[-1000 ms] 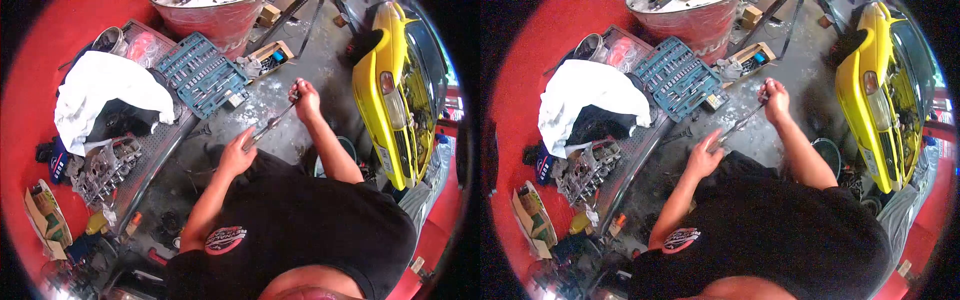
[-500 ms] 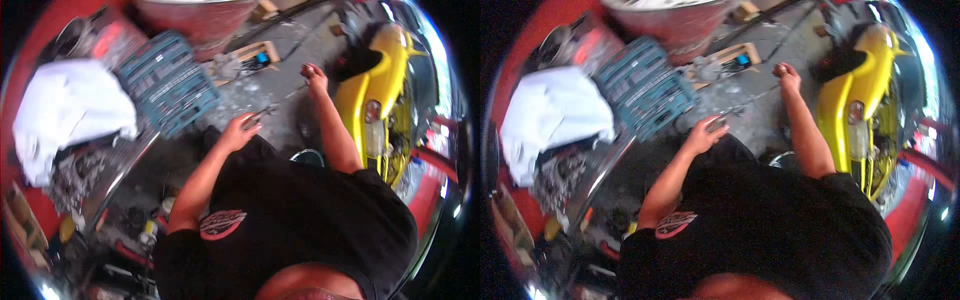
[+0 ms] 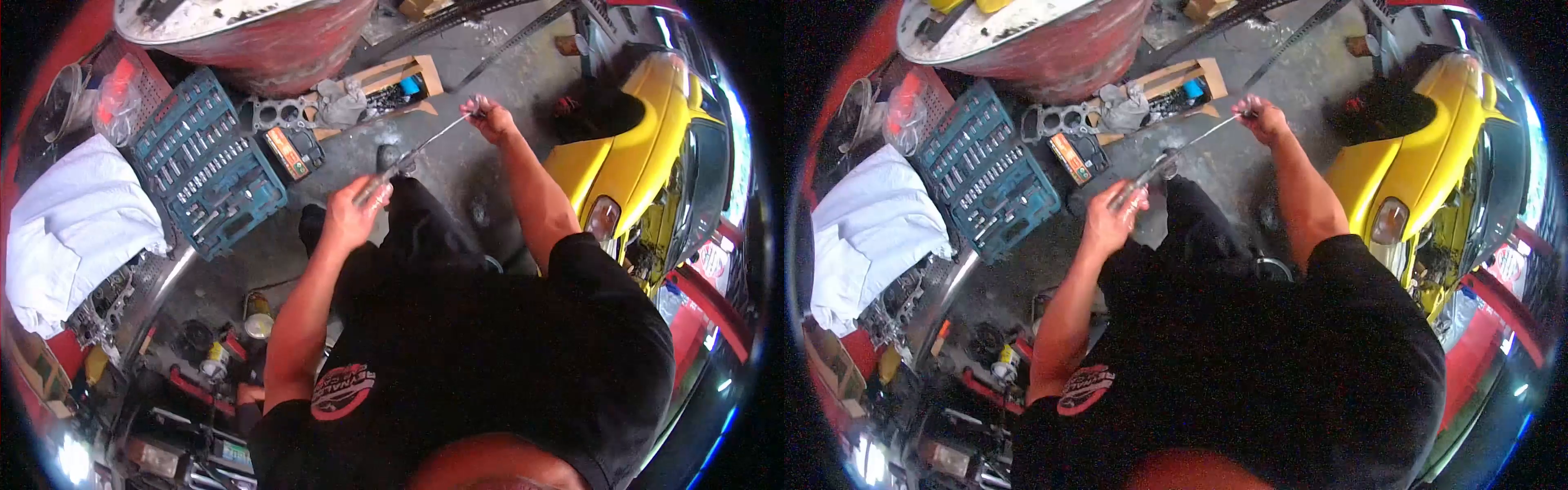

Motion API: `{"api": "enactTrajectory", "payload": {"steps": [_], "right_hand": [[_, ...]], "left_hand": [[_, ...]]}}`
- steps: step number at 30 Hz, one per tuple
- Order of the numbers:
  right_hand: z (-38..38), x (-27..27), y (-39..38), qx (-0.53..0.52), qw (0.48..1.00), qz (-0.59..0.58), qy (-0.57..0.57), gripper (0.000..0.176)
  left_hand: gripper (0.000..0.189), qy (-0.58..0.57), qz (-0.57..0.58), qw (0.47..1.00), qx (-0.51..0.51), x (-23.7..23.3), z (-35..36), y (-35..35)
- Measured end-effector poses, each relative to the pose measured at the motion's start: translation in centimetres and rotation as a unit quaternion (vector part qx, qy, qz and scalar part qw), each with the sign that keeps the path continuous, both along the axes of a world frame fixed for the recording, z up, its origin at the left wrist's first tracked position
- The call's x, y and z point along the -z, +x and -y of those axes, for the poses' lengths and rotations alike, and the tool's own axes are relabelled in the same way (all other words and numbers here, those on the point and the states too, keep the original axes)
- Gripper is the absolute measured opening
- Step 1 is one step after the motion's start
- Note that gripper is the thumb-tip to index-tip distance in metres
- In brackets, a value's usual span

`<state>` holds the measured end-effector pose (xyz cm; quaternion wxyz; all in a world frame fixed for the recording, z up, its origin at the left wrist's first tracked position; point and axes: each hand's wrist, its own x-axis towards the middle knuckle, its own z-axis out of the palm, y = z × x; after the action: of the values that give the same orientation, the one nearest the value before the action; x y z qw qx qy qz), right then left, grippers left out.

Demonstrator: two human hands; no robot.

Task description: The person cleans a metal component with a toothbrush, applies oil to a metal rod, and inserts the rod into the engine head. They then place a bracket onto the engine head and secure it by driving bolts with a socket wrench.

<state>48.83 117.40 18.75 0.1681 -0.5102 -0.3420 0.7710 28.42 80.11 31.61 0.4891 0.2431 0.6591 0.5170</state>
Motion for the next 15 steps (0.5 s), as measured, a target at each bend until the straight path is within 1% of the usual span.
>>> {"api": "enactTrajectory", "payload": {"steps": [2,3,6,7,9,11,14,15], "right_hand": [[-0.9,1.3,0.2,-0.015,1.000,0.013,-0.012,0.021],[-1.3,1.4,-0.3,-0.011,0.998,0.061,-0.005,0.022],[-4.0,3.4,-0.5,-0.054,0.994,0.089,-0.017,0.021],[-4.8,3.9,-0.9,-0.071,0.993,0.092,-0.022,0.021],[-5.5,4.5,-1.3,-0.101,0.989,0.100,-0.034,0.021],[-5.3,4.9,-2.2,-0.108,0.986,0.118,-0.037,0.022],[-5.3,6.5,-2.8,-0.133,0.982,0.122,-0.048,0.022],[-5.3,7.3,-2.9,-0.142,0.982,0.117,-0.051,0.022]], "left_hand": [[0.021,0.009,-0.024,1.000,0.006,1.7,-1.5,0.3],[0.022,-0.052,-0.025,0.998,0.023,0.6,-2.6,-0.1],[0.025,-0.041,0.006,0.998,-0.039,3.0,-4.3,-0.2],[0.027,-0.074,0.016,0.997,-0.022,2.8,-4.8,-0.8],[0.026,-0.068,0.022,0.997,-0.029,4.2,-5.2,-1.1],[0.026,-0.064,0.016,0.998,-0.020,5.1,-5.4,-1.5],[0.028,-0.088,0.036,0.994,-0.052,7.2,-5.4,-2.0],[0.027,-0.075,0.041,0.996,-0.039,6.9,-5.3,-2.3]]}}
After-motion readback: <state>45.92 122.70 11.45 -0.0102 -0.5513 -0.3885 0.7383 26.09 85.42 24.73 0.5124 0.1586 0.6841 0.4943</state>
